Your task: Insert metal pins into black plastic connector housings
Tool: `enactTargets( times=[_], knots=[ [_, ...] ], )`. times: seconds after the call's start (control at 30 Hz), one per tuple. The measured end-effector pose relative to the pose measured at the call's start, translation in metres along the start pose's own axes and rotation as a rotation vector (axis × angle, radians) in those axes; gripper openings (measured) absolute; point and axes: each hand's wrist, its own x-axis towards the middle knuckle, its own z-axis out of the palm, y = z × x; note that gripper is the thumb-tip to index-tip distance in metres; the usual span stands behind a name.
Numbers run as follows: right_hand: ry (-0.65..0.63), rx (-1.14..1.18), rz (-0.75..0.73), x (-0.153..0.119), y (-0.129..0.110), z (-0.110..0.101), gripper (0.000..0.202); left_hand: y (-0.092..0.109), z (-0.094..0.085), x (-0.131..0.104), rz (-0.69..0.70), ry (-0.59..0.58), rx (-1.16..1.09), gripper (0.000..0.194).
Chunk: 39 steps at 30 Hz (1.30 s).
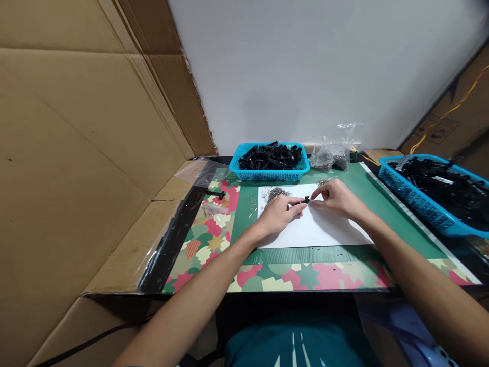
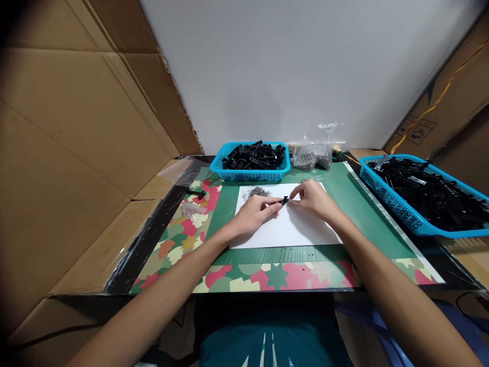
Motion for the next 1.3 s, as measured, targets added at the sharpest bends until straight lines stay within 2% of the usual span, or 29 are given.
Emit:
enactTargets(
  times=[0.2, 0.43, 0.6, 0.83, 1.0, 1.3],
  knots=[
    [0.054, -0.035, -0.029, -0.001, -0.002, -0.002, 0.02, 0.001, 0.001, 0.0, -0.018, -0.002, 0.0, 0.044],
    [-0.016, 0.019, -0.03, 0.001, -0.002, -0.002, 0.023, 0.004, 0.0, -0.002, -0.036, -0.001, 0.002, 0.049],
    [-0.012, 0.069, -0.017, 0.0, -0.002, -0.002, 0.024, 0.005, 0.0, -0.002, -0.042, 0.003, 0.011, 0.049],
    [0.078, 0.114, 0.085, -0.001, -0.006, 0.004, 0.018, 0.003, 0.0, -0.001, -0.032, -0.005, 0.018, 0.048],
    [0.103, 0.129, 0.096, 0.001, -0.008, 0.008, 0.016, 0.004, -0.001, 0.0, -0.023, -0.005, 0.032, 0.045],
    [0.005, 0.231, 0.144, -0.002, -0.009, -0.001, 0.02, 0.005, 0.0, -0.003, -0.061, 0.0, 0.048, 0.047]
  ],
)
